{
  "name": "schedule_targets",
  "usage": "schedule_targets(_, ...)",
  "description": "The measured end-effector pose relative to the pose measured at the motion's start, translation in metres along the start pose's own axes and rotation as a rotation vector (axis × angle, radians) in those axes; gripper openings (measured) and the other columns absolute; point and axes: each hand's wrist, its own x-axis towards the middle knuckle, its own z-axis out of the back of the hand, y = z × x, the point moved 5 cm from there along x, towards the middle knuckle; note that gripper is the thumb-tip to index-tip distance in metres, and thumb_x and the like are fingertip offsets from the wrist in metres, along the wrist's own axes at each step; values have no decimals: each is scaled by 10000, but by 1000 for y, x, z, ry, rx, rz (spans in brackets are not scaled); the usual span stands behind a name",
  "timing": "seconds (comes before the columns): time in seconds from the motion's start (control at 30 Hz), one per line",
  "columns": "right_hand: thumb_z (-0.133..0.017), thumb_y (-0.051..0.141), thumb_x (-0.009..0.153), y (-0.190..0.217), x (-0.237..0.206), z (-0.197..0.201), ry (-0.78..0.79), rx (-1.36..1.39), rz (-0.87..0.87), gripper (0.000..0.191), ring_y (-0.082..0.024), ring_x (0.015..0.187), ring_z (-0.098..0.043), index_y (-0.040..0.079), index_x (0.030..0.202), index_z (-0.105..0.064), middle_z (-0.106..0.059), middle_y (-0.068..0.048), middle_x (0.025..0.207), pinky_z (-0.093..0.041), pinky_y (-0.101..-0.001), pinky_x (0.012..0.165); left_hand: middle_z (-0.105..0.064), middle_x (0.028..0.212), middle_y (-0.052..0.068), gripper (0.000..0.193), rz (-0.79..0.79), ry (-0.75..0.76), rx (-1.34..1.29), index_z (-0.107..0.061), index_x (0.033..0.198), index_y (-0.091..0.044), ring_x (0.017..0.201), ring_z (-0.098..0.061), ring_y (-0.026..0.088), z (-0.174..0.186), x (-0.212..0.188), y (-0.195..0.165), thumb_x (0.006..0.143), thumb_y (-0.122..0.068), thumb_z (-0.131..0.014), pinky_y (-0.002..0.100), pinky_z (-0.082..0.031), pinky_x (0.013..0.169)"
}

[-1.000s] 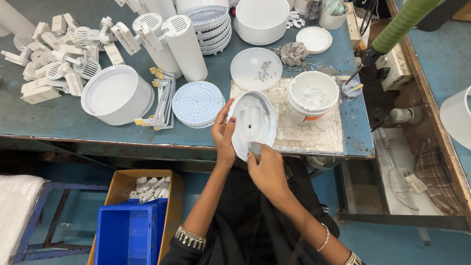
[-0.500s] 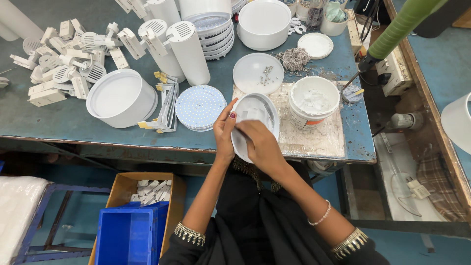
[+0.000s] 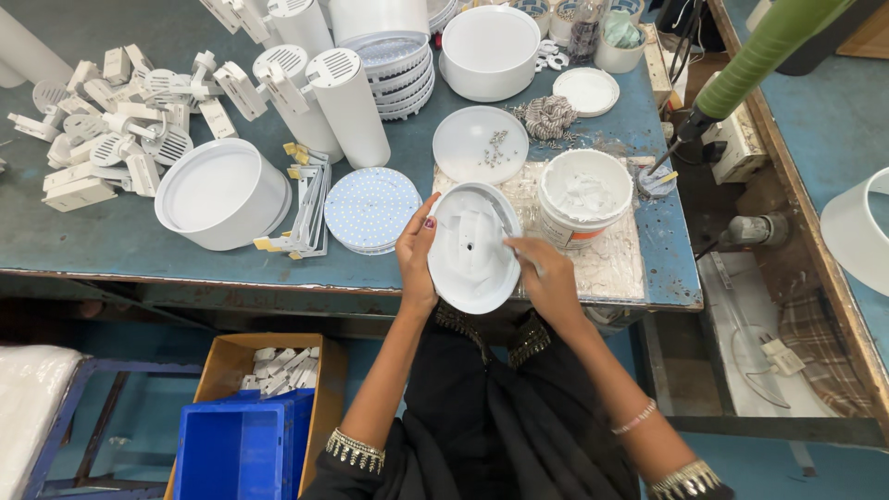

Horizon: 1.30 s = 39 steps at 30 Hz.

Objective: The person applies a white paste to the interior surface of white plastic lampshade components using a small metal spatula. They repeatedly dip the spatula into a container of paste, spread it inside the component, and place the finished piece on a stack.

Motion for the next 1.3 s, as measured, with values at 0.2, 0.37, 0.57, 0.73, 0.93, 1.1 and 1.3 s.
schedule_targets(0.2,-625,-65,896,7,31,-36,-248,-56,51,340,-350,1090,-688,14,1219,-700,-715,-201,1206,-531,-408,972,-691,1242,176,509,-4,15,21,-540,1476,74,1027,-656,143,1,-4,7,1052,-205,-592,281,-544,893)
schedule_targets(0.37,-627,-59,783,23,-6,-48,-134,-321,26,521,-397,1130,-631,-58,1305,-631,-679,-248,1231,-497,-445,979,-693,1269,172,505,-16,21,21,-530,1458,66,1064,-678,147,-1,-8,4,1038,-209,-586,281,-554,920)
schedule_targets(0.57,-647,85,915,15,-16,-25,-106,-160,-184,266,-367,972,-723,-74,1119,-707,-736,-253,1037,-556,-420,865,-699,1247,181,512,-20,23,22,-532,1463,59,1048,-679,149,-2,-15,0,1034,-214,-594,283,-556,908)
schedule_targets(0.73,-669,150,961,22,26,-34,-215,-66,-190,258,-357,814,-763,-105,973,-707,-740,-259,890,-584,-413,744,-683,1270,142,507,-73,46,102,-538,1467,58,1062,-648,119,-1,-22,-4,1040,-210,-603,265,-530,926)
schedule_targets(0.93,-681,127,947,58,29,-37,-65,-55,-8,211,-340,851,-755,-63,1027,-720,-748,-223,957,-574,-398,770,-692,1244,128,503,-62,50,120,-539,1468,44,1039,-641,106,-3,-28,-6,1039,-210,-599,255,-519,911)
schedule_targets(1.1,-664,87,959,72,-9,-22,63,55,259,259,-318,997,-740,20,1201,-723,-760,-174,1109,-571,-380,864,-694,1198,112,489,-33,44,63,-562,1460,50,1003,-636,100,-7,-30,-7,1040,-195,-605,242,-516,874)
schedule_targets(1.3,-651,84,979,34,10,-9,-216,1,-106,208,-300,975,-766,-22,1150,-700,-744,-187,1040,-592,-370,857,-706,1194,97,464,-24,25,92,-568,1431,37,993,-644,86,-15,-35,-12,1026,-189,-588,246,-528,873)
